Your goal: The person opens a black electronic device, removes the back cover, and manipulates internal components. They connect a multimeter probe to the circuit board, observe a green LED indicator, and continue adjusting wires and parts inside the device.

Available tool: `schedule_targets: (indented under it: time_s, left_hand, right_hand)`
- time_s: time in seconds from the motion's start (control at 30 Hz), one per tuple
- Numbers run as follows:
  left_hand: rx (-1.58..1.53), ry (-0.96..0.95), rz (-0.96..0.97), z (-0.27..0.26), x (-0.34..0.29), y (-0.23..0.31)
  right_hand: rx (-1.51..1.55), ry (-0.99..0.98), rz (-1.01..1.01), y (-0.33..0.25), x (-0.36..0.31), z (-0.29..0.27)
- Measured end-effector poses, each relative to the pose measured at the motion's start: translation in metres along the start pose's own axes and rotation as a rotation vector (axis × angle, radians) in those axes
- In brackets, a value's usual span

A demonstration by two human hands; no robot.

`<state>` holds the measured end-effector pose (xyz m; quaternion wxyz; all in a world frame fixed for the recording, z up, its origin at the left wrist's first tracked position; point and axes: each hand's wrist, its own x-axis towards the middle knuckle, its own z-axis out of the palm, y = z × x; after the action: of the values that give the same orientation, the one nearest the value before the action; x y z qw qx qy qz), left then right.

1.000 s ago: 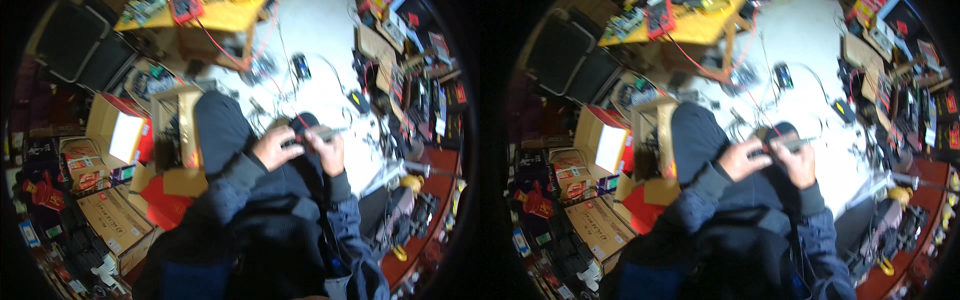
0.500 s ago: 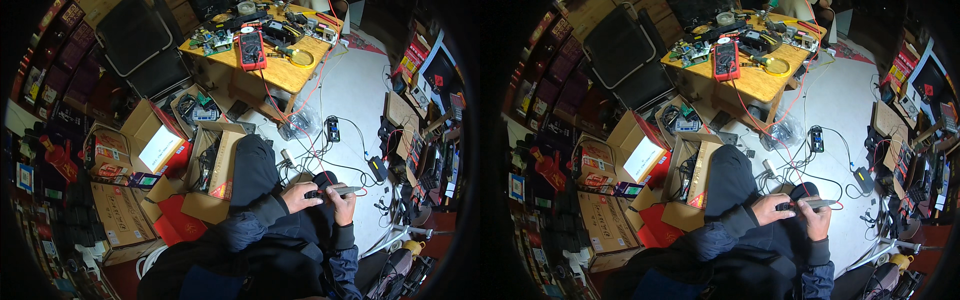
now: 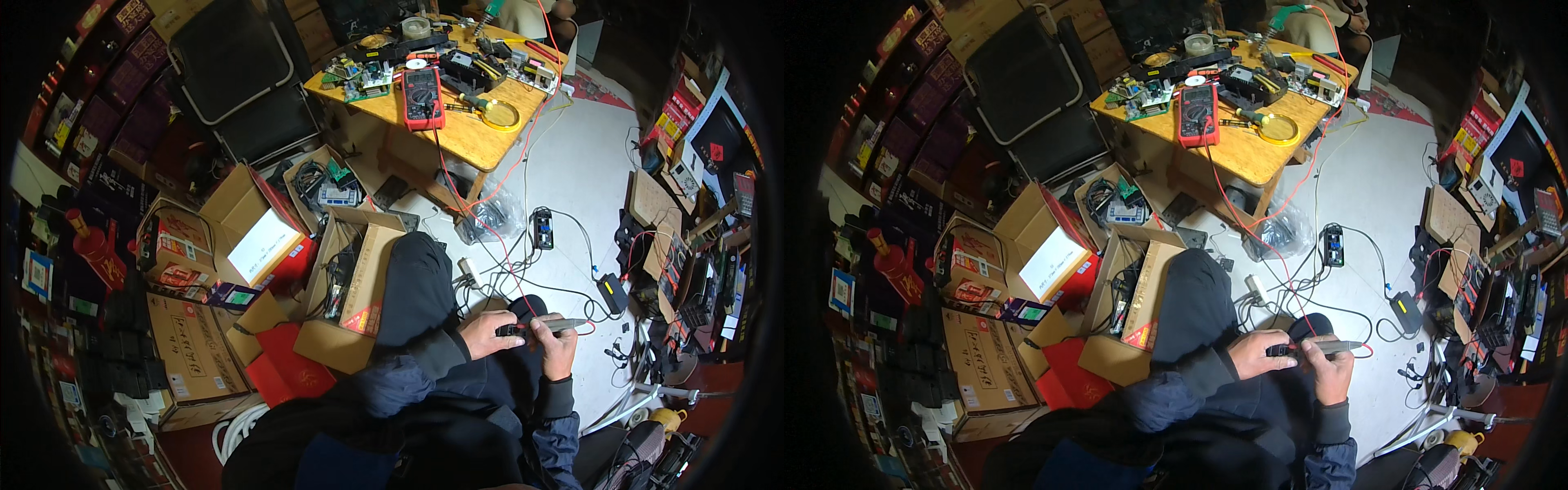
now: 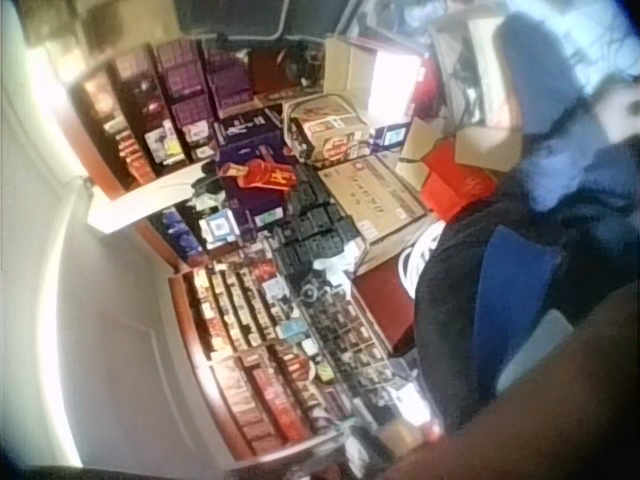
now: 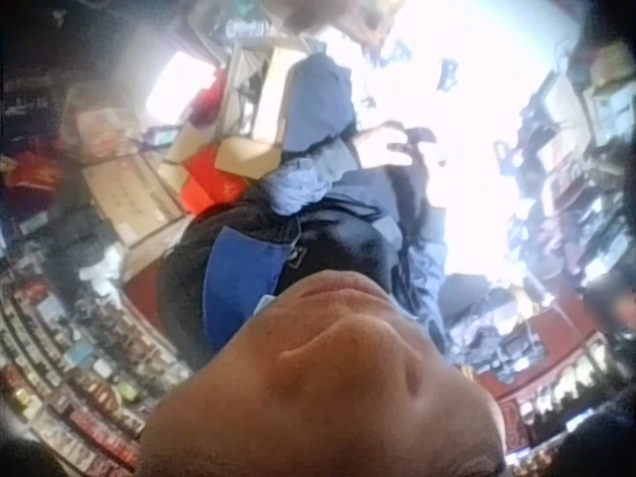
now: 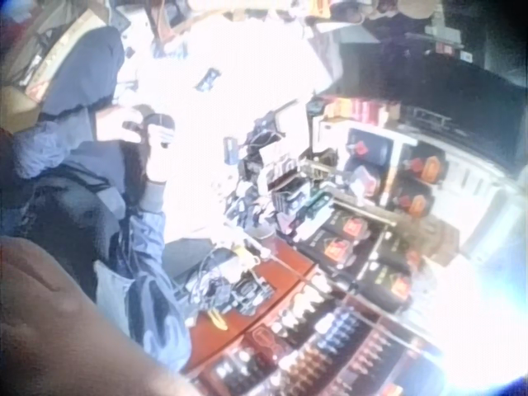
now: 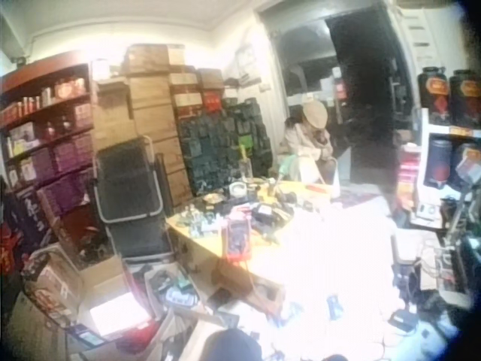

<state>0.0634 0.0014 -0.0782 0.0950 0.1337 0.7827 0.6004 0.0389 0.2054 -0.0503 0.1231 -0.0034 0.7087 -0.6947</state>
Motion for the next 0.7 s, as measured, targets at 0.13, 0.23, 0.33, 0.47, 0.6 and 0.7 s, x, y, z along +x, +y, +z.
schedule_targets:
  time_s: [0.13,0.23,0.33,0.47,0.6,0.7]
  left_hand:
    - [-0.025,0.016,-0.009,-0.006,-0.001,0.013]
    - [-0.104,0.026,-0.023,-0.013,0.001,0.023]
    - [-0.149,0.011,-0.051,-0.020,0.004,0.030]
    - [-0.250,-0.050,0.000,-0.032,0.014,0.031]
    - [-0.338,-0.037,0.034,-0.044,0.027,0.026]
    - [-0.352,-0.043,0.008,-0.053,0.033,0.019]
  right_hand:
    - [0.017,-0.013,0.035,-0.015,0.000,0.002]
    - [-0.039,-0.015,0.050,-0.031,0.005,0.003]
    - [-0.062,-0.023,0.066,-0.049,0.015,0.003]
    - [-0.076,-0.048,0.099,-0.071,0.034,0.002]
    - [-0.082,-0.094,0.125,-0.084,0.053,0.005]
    - [-0.080,-0.084,0.128,-0.087,0.063,0.013]
